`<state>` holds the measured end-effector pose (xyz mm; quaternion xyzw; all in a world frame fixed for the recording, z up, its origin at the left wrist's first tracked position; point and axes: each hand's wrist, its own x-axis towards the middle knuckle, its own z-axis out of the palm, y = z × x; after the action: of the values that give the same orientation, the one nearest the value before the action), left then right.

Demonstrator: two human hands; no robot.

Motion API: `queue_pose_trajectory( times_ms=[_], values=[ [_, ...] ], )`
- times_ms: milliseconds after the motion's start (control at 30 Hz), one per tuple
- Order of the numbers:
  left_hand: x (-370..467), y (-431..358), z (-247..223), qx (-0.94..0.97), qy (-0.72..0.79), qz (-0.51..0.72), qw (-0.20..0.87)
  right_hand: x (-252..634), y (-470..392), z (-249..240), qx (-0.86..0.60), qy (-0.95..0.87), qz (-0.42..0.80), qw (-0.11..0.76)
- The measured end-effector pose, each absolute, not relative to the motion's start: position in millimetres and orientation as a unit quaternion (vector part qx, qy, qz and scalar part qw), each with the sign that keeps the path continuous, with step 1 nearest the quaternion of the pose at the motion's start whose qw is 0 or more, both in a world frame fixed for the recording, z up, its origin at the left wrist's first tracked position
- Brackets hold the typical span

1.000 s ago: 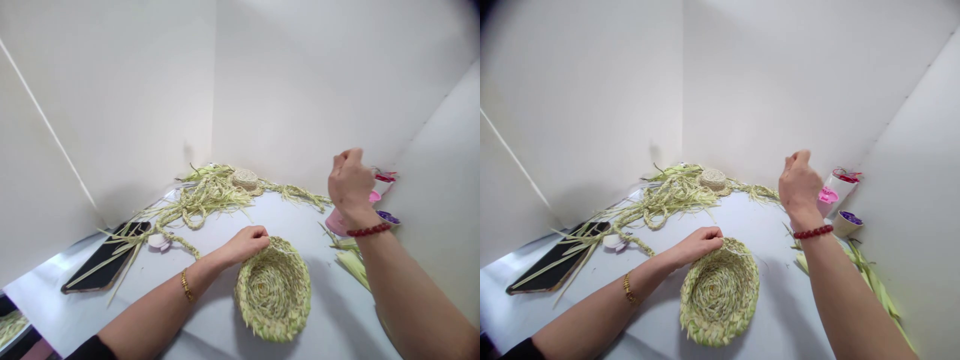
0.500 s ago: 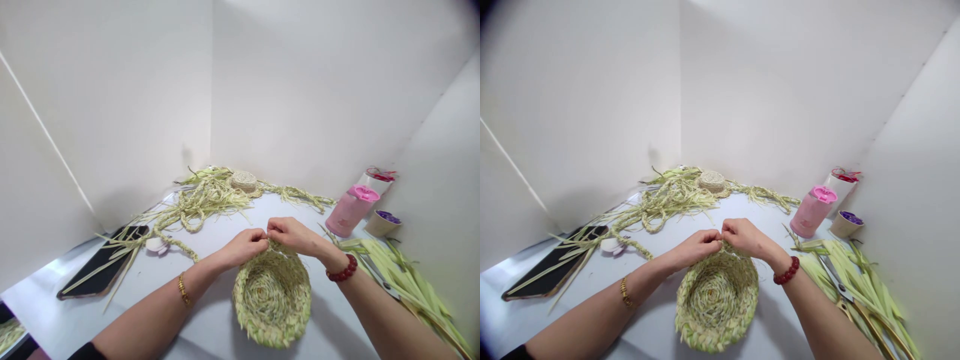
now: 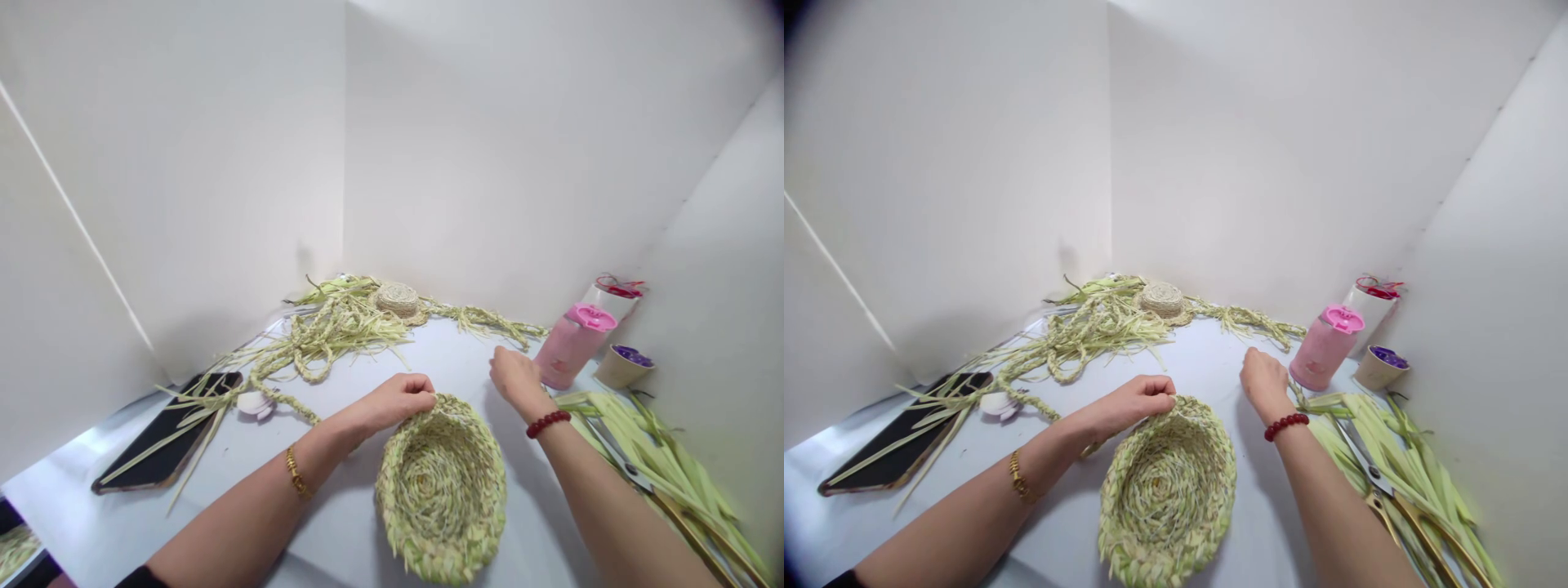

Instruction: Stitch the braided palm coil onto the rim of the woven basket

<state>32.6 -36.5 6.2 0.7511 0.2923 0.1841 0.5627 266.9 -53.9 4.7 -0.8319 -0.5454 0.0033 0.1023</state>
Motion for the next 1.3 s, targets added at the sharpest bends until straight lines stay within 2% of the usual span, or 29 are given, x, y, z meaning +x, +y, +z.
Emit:
queue_pose_trajectory(
  times_ms=[100,233,300,433,533,633,800,1000,1100,1200,1300],
  values=[
    [34,-37,6,0.760,0.289,0.186,0.552,251,-56,20,-0.754,-0.635,0.102,0.133],
    [35,-38,3,0.761,0.287,0.196,0.547,236,-62,31,-0.545,-0.707,0.421,0.158],
    [36,-37,0,0.761,0.288,0.197,0.547,230,-64,32,-0.498,-0.698,0.479,0.191],
    [37,-35,-4,0.759,0.285,0.208,0.546,218,-67,32,-0.507,-0.727,0.398,0.236],
    [37,-37,-1,0.754,0.297,0.204,0.549,218,-63,34,-0.633,-0.721,0.169,0.227],
    [36,-39,5,0.743,0.306,0.189,0.564,235,-53,37,-0.767,-0.606,-0.028,0.209],
    [34,-38,6,0.739,0.308,0.181,0.571,276,-45,23,-0.861,-0.475,-0.055,0.173],
    [33,-38,4,0.745,0.301,0.182,0.567,268,-50,7,-0.815,-0.555,0.061,0.155],
    [34,-39,5,0.745,0.291,0.191,0.569,252,-53,13,-0.676,-0.658,0.280,0.178],
    [35,-39,4,0.743,0.295,0.199,0.567,241,-57,21,-0.502,-0.672,0.512,0.186],
    [35,-39,3,0.739,0.300,0.202,0.569,232,-61,26,-0.483,-0.667,0.519,0.229]
  ],
)
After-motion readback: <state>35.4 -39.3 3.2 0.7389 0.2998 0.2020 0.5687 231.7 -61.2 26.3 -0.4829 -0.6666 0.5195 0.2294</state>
